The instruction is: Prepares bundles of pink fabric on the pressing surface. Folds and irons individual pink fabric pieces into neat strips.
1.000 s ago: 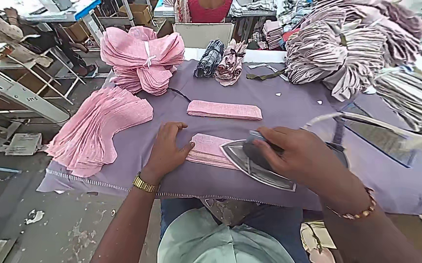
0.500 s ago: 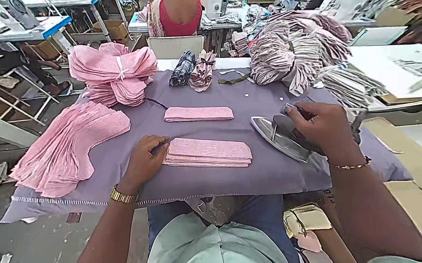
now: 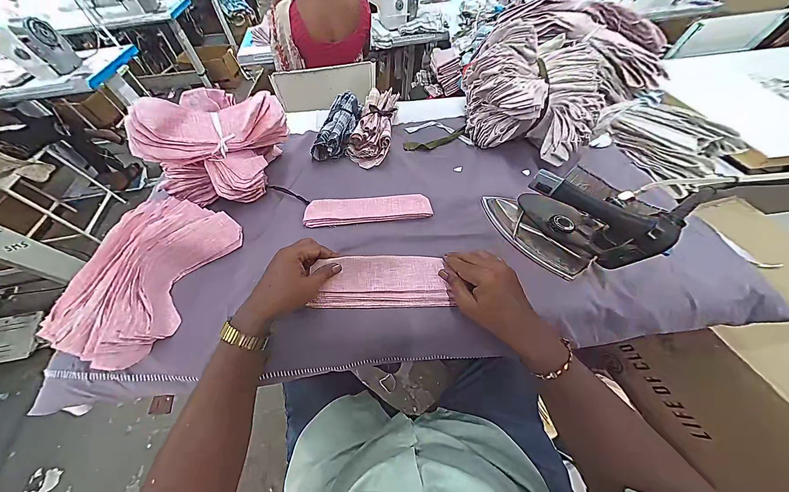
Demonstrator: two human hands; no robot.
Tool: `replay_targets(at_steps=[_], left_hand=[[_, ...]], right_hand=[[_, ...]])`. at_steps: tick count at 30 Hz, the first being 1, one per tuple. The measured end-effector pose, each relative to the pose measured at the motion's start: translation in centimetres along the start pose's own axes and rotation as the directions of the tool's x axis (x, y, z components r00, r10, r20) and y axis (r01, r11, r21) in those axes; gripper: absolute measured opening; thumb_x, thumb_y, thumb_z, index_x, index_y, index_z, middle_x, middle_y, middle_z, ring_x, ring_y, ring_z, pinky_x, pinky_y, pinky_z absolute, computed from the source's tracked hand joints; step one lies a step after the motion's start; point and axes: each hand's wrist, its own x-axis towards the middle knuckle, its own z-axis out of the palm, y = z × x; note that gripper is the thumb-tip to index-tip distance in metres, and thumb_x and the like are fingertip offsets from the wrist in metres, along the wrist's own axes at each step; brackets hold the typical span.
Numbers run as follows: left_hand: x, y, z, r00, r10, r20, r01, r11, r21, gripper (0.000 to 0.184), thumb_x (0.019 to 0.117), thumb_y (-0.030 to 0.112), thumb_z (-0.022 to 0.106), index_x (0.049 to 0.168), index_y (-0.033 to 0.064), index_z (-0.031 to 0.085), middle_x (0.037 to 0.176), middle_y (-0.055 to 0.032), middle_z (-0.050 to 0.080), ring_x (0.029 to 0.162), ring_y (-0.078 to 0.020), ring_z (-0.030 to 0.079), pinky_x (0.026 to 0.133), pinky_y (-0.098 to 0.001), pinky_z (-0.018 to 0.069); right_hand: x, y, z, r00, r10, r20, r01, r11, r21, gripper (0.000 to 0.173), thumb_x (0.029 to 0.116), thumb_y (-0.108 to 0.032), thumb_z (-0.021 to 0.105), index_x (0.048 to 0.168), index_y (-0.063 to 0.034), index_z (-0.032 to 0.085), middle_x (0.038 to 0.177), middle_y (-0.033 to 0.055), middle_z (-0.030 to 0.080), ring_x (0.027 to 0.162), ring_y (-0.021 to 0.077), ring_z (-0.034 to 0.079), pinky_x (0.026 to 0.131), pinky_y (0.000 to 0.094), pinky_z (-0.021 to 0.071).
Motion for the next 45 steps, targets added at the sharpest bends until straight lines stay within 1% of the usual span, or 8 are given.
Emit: replay_targets(at_steps=[8, 11, 18, 32, 36, 39, 41, 45], left_hand=[[-2.1, 2.3, -1.1, 0.981, 0.094, -0.168, -0.128, 0.971, -0.204, 0.021, 0.0958, 0.025, 0.074, 0.113, 0.0145, 0.077, 0.103, 0.0006, 0.077, 0.094, -0.0131, 0.073, 0.085, -0.0346, 0.0612], [-1.2, 1.2, -0.3, 0.995, -0.021, -0.099, 0.000, 0.979, -0.204, 0.026, 0.0934, 0.023, 0.076, 0.117, 0.0123, 0.074, 0.098, -0.0010, 0.077, 0.085, -0.0117, 0.073, 0.080, -0.0340, 0.0633], [-0.6, -0.4, 1.0, 0.999, -0.033, -0.017, 0.037, 0.940, 0.339, 0.033, 0.0977, 0.045, 0.060, 0.120, 0.0252, 0.076, 0.118, 0.0010, 0.069, 0.111, -0.0167, 0.063, 0.096, -0.0449, 0.0533], [-1.4, 2.0, -1.2, 0.952, -0.070, 0.299, -0.023, 0.955, 0.297, 0.035, 0.0905, 0.044, 0.074, 0.115, 0.0195, 0.074, 0.106, -0.0008, 0.070, 0.103, -0.0166, 0.065, 0.094, -0.0440, 0.0540], [-2.5, 2.5, -2.1, 0.981, 0.023, 0.195, -0.023, 1.000, -0.005, 0.016, 0.0909, 0.029, 0.076, 0.102, 0.0170, 0.075, 0.099, 0.0049, 0.072, 0.088, -0.0053, 0.067, 0.079, -0.0282, 0.0587], [-3.2, 2.0, -2.2, 0.997, 0.047, 0.055, -0.037, 0.984, -0.176, 0.014, 0.0907, 0.024, 0.078, 0.101, 0.0146, 0.075, 0.091, 0.0039, 0.075, 0.080, -0.0067, 0.070, 0.073, -0.0278, 0.0601], [-2.7, 1.3, -1.8, 0.997, -0.022, -0.078, 0.003, 0.973, -0.232, 0.024, 0.0866, 0.029, 0.083, 0.102, 0.0121, 0.076, 0.088, 0.0007, 0.076, 0.078, -0.0102, 0.071, 0.072, -0.0321, 0.0618], [1.5, 1.6, -2.1, 0.915, -0.140, -0.379, -0.014, 0.926, -0.377, 0.039, 0.0815, 0.020, 0.089, 0.115, 0.0074, 0.072, 0.094, -0.0056, 0.077, 0.081, -0.0176, 0.075, 0.075, -0.0384, 0.0651]], right_hand=[[0.4, -0.9, -3.0, 0.979, 0.149, -0.141, -0.046, 0.828, 0.559, 0.014, 0.0927, -0.011, 0.071, 0.104, -0.0062, 0.079, 0.097, 0.0028, 0.077, 0.079, 0.0081, 0.069, 0.071, 0.0254, 0.0597], [1.0, 0.1, -1.4, 0.981, 0.192, -0.034, -0.155, 0.876, 0.456, 0.017, 0.0919, -0.016, 0.068, 0.103, -0.0105, 0.080, 0.096, 0.0001, 0.076, 0.070, 0.0044, 0.065, 0.063, 0.0221, 0.0564], [0.5, -0.5, 0.2, 0.991, 0.058, -0.122, -0.053, 0.997, 0.048, 0.023, 0.0955, -0.021, 0.059, 0.097, -0.0121, 0.080, 0.108, 0.0038, 0.077, 0.103, 0.0190, 0.071, 0.091, 0.0396, 0.0573], [0.7, -1.8, -0.9, 0.977, -0.003, 0.214, 0.004, 1.000, -0.006, 0.039, 0.0972, -0.043, 0.059, 0.122, -0.0180, 0.076, 0.112, 0.0038, 0.073, 0.101, 0.0249, 0.067, 0.086, 0.0518, 0.0510], [1.1, -0.9, -1.5, 0.962, 0.012, 0.271, -0.056, 0.987, 0.153, 0.054, 0.0954, -0.055, 0.063, 0.133, -0.0168, 0.070, 0.111, 0.0038, 0.074, 0.099, 0.0192, 0.068, 0.088, 0.0460, 0.0544], [1.4, -1.1, -2.4, 0.983, 0.009, 0.181, -0.113, 0.813, 0.571, 0.033, 0.0900, -0.029, 0.079, 0.117, -0.0100, 0.077, 0.089, -0.0009, 0.077, 0.075, 0.0046, 0.069, 0.071, 0.0257, 0.0598], [2.0, -1.6, -2.8, 0.996, 0.042, 0.084, -0.090, 0.673, 0.734, 0.025, 0.0886, -0.013, 0.080, 0.111, -0.0035, 0.077, 0.092, 0.0035, 0.078, 0.076, 0.0100, 0.073, 0.071, 0.0289, 0.0636], [6.1, -1.7, -2.3, 0.960, 0.226, -0.164, -0.039, 0.689, 0.724, 0.036, 0.0863, -0.012, 0.082, 0.120, -0.0025, 0.074, 0.087, 0.0063, 0.077, 0.066, 0.0129, 0.070, 0.059, 0.0305, 0.0615]])
